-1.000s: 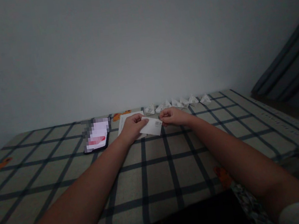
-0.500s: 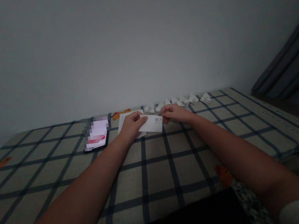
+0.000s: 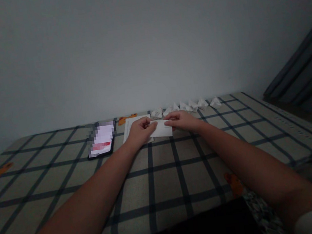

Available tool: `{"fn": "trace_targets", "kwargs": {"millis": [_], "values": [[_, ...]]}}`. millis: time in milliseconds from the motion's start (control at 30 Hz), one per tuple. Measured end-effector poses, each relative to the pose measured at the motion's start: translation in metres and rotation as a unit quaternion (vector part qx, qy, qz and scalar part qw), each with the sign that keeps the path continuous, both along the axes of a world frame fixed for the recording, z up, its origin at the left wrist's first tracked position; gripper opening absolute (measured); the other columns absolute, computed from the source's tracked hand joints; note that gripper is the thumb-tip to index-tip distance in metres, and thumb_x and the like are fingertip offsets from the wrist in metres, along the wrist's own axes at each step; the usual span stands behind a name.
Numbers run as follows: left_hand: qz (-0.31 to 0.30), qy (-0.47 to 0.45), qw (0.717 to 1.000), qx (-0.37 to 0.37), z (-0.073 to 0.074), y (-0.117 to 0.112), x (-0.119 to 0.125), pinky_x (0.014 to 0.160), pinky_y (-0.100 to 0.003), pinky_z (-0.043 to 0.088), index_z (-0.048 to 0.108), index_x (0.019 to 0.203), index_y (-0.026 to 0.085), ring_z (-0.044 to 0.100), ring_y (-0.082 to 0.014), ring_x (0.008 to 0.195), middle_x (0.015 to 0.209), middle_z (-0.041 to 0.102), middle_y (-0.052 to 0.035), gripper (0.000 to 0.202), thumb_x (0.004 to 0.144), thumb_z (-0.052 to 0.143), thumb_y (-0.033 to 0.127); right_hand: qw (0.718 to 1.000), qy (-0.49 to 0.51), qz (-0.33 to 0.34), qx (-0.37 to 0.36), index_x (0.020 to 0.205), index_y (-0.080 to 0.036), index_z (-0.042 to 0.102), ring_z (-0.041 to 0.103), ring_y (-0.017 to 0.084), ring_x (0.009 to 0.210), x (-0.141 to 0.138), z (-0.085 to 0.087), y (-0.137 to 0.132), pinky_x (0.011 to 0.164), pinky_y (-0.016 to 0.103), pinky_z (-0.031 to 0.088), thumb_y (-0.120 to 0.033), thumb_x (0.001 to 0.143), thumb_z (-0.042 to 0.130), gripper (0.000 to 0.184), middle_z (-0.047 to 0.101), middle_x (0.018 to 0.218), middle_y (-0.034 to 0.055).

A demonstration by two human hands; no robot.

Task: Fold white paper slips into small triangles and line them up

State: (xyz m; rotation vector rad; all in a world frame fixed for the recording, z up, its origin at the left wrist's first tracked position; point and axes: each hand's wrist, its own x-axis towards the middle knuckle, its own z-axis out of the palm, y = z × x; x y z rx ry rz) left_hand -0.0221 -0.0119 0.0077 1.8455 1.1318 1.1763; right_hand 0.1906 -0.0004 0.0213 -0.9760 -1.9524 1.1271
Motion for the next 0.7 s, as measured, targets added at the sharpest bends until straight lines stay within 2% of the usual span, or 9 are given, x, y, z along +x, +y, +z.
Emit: {"fn": "trace_targets", "kwargs": {"millis": [167,367,600,700], "values": [[-0.01,-0.001,1.0,-0.015,0.0,-0.001,0.002,0.047,-0.021,0.036,0.06,0.075,0.016,0.049,-0.0109,0.054,0.06,0.056,0.0009,0.023,0.071,0.062,0.039,0.998,-0.041,-0.001,0.042,0.08,-0.013,0.063,0.053,0.01,0.058,-0.001,0.0,-0.001,0.054,0.021,0.04,-0.038,0.074,0.059,0.025,0.059,0.066,0.0011],[-0.021,0.034,0.999,-0.03,0.003,-0.004,0.005,0.051,-0.023,0.039,0.066,0.087,0.016,0.053,-0.0122,0.056,0.069,0.063,-0.0024,0.029,0.073,0.06,0.041,0.998,-0.045,-0.004,0.039,0.078,-0.013,0.065,0.054,0.01,0.058,-0.001,0.001,-0.001,0.055,0.022,0.04,-0.037,0.074,0.06,0.024,0.06,0.064,0.0013],[0.007,-0.008,1.0,-0.027,-0.002,0.005,0.001,0.055,-0.024,0.042,0.066,0.09,0.015,0.057,-0.0141,0.063,0.077,0.066,-0.0051,0.036,0.072,0.061,0.045,0.999,0.047,-0.013,-0.009,0.098,-0.013,0.066,0.056,0.009,0.058,0.001,-0.007,0.011,0.059,0.023,0.046,-0.033,0.078,0.057,0.03,0.063,0.066,0.0015],[0.007,-0.017,0.999,-0.037,-0.003,0.005,0.001,0.055,-0.024,0.042,0.066,0.09,0.014,0.057,-0.0142,0.062,0.077,0.067,-0.0055,0.037,0.072,0.061,0.046,0.998,0.054,-0.012,-0.009,0.098,-0.013,0.066,0.057,0.01,0.059,0.001,-0.009,0.012,0.061,0.024,0.047,-0.034,0.078,0.057,0.03,0.065,0.068,0.0023]]}}
